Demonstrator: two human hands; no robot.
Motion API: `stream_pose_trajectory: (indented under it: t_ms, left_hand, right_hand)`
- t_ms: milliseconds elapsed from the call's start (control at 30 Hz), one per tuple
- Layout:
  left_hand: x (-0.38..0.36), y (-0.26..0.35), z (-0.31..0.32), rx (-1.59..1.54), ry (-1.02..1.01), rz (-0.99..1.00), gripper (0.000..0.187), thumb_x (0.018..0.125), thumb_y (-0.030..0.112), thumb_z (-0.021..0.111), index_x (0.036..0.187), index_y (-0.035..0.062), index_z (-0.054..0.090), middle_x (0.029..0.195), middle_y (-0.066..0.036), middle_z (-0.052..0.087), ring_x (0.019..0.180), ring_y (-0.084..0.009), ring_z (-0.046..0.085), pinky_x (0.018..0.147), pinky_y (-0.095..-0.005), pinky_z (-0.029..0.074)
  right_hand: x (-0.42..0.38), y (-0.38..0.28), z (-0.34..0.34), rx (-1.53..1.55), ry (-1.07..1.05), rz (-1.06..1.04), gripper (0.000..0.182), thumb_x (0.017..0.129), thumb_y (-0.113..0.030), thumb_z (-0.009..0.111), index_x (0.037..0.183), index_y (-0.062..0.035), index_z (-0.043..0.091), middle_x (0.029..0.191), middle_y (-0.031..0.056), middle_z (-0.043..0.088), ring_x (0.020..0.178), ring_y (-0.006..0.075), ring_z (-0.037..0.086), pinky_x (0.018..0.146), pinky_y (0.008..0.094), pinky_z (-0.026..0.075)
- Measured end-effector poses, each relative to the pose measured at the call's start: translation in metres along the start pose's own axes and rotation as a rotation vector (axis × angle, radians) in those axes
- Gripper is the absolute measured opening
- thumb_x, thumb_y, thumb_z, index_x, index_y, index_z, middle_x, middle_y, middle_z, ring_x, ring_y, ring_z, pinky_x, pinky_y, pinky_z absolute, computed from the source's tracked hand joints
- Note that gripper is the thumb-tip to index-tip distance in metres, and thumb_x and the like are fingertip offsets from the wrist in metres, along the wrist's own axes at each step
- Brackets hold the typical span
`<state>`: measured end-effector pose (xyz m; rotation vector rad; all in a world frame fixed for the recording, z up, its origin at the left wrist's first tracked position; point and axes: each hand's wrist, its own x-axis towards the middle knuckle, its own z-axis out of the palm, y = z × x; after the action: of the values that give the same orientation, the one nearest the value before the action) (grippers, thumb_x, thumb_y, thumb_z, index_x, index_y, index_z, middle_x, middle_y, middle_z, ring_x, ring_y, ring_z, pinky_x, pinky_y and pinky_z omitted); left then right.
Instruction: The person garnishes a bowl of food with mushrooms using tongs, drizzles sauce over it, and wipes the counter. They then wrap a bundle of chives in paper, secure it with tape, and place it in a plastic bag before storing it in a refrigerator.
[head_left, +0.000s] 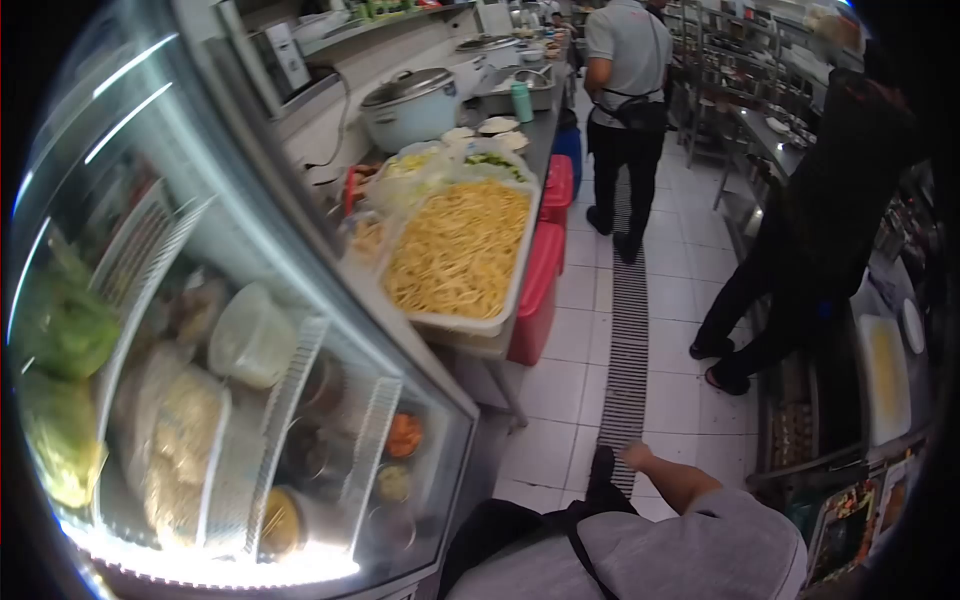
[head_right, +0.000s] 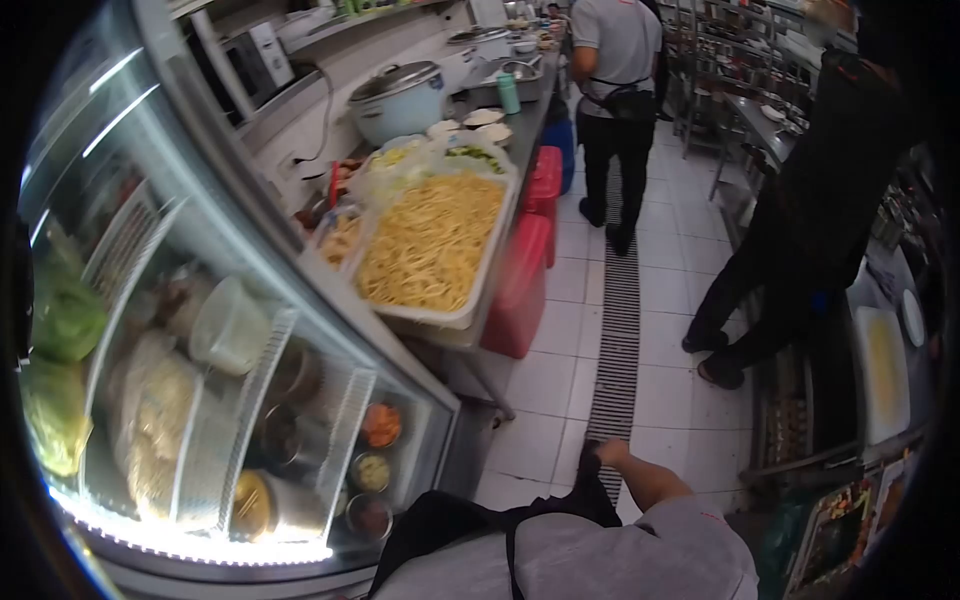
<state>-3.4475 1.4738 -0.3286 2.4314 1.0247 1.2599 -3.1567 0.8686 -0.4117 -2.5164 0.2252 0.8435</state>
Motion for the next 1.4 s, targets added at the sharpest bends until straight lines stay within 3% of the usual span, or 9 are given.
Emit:
stream_pose_trajectory:
  t_ms: [200,267,400,433,533,733,1133,1233,1400]
  left_hand:
    - [-0.085,0.157,0.217,0.036,-0.801,0.404,0.041,0.085,0.039,0.048,0.099,0.0005,0.052,0.091,-0.018,0.054,0.082,-0.0308,0.050,0.072,-0.0405,0.042]
    - [-0.122,0.231,0.295,0.029,-1.051,0.541,0.038,0.085,0.036,0.047,0.100,0.0019,0.054,0.094,-0.019,0.055,0.087,-0.0326,0.051,0.076,-0.0417,0.042]
    - [-0.168,0.330,0.395,0.095,-1.540,0.820,0.032,0.086,0.031,0.047,0.102,0.0047,0.057,0.100,-0.021,0.058,0.097,-0.0362,0.054,0.083,-0.0440,0.043]
    - [-0.104,0.465,0.353,-0.088,-1.450,-0.007,0.035,0.085,0.034,0.047,0.103,0.0055,0.057,0.099,-0.019,0.060,0.092,-0.0330,0.057,0.080,-0.0416,0.045]
    - [-0.083,0.608,0.434,-0.605,-1.427,-0.137,0.030,0.083,0.024,0.059,0.106,0.0049,0.057,0.088,-0.008,0.062,0.076,-0.0154,0.060,0.069,-0.0289,0.047]
    - [-0.082,0.806,0.536,-0.572,-1.587,0.250,0.030,0.080,0.026,0.060,0.103,0.0068,0.059,0.093,-0.011,0.064,0.083,-0.0233,0.062,0.076,-0.0324,0.048]
    - [-0.021,1.248,0.765,-0.638,-1.657,1.034,0.034,0.078,0.026,0.059,0.103,0.0030,0.057,0.094,-0.015,0.061,0.090,-0.0294,0.059,0.077,-0.0363,0.047]
    - [-0.040,1.316,0.857,-0.750,-1.653,0.730,0.034,0.078,0.026,0.059,0.104,0.0039,0.056,0.095,-0.015,0.061,0.090,-0.0298,0.059,0.078,-0.0377,0.047]
    - [-0.100,1.268,1.012,-0.082,-1.623,0.684,0.038,0.085,0.034,0.043,0.104,0.0054,0.059,0.102,-0.018,0.060,0.097,-0.0319,0.057,0.084,-0.0424,0.043]
  right_hand:
    - [0.027,0.168,-0.045,0.122,-0.302,0.534,0.033,0.079,-0.035,0.058,0.097,-0.0084,0.065,0.087,0.0085,0.064,0.074,0.0170,0.061,0.061,0.0361,0.051]
    - [0.051,0.185,-0.083,-0.381,-0.284,-0.047,0.031,0.078,-0.039,0.055,0.103,-0.0234,0.063,0.089,0.0111,0.065,0.084,0.0292,0.061,0.077,0.0417,0.047]
    - [0.140,0.172,-0.187,-0.018,-0.159,0.104,0.024,0.077,-0.027,0.054,0.075,-0.0064,0.065,0.079,0.0180,0.063,0.082,0.0323,0.060,0.073,0.0411,0.048]
    - [0.176,0.175,-0.207,-0.271,0.018,-0.102,0.021,0.078,-0.023,0.053,0.084,-0.0065,0.064,0.073,0.0140,0.063,0.071,0.0284,0.062,0.070,0.0386,0.050]
    - [0.270,0.158,-0.276,0.193,0.410,-0.012,0.019,0.078,-0.009,0.053,0.095,-0.0055,0.061,0.071,0.0112,0.064,0.054,0.0235,0.062,0.057,0.0324,0.052]
    - [0.365,0.123,-0.455,0.564,0.284,-0.065,0.024,0.077,-0.013,0.054,0.099,-0.0045,0.060,0.067,0.0107,0.062,0.055,0.0211,0.062,0.052,0.0299,0.051]
    - [0.441,0.391,-0.524,1.074,0.264,0.695,0.022,0.081,-0.017,0.050,0.098,-0.0067,0.060,0.072,0.0105,0.062,0.051,0.0182,0.061,0.044,0.0324,0.049]
    - [0.550,0.496,-0.443,-0.220,-0.469,-0.074,0.025,0.077,-0.023,0.058,0.097,-0.0080,0.064,0.086,0.0092,0.064,0.080,0.0229,0.063,0.069,0.0354,0.050]
    - [0.698,0.478,-0.695,-0.224,-0.273,-0.023,0.020,0.071,-0.021,0.056,0.085,-0.0110,0.067,0.085,0.0144,0.065,0.078,0.0294,0.062,0.070,0.0400,0.049]
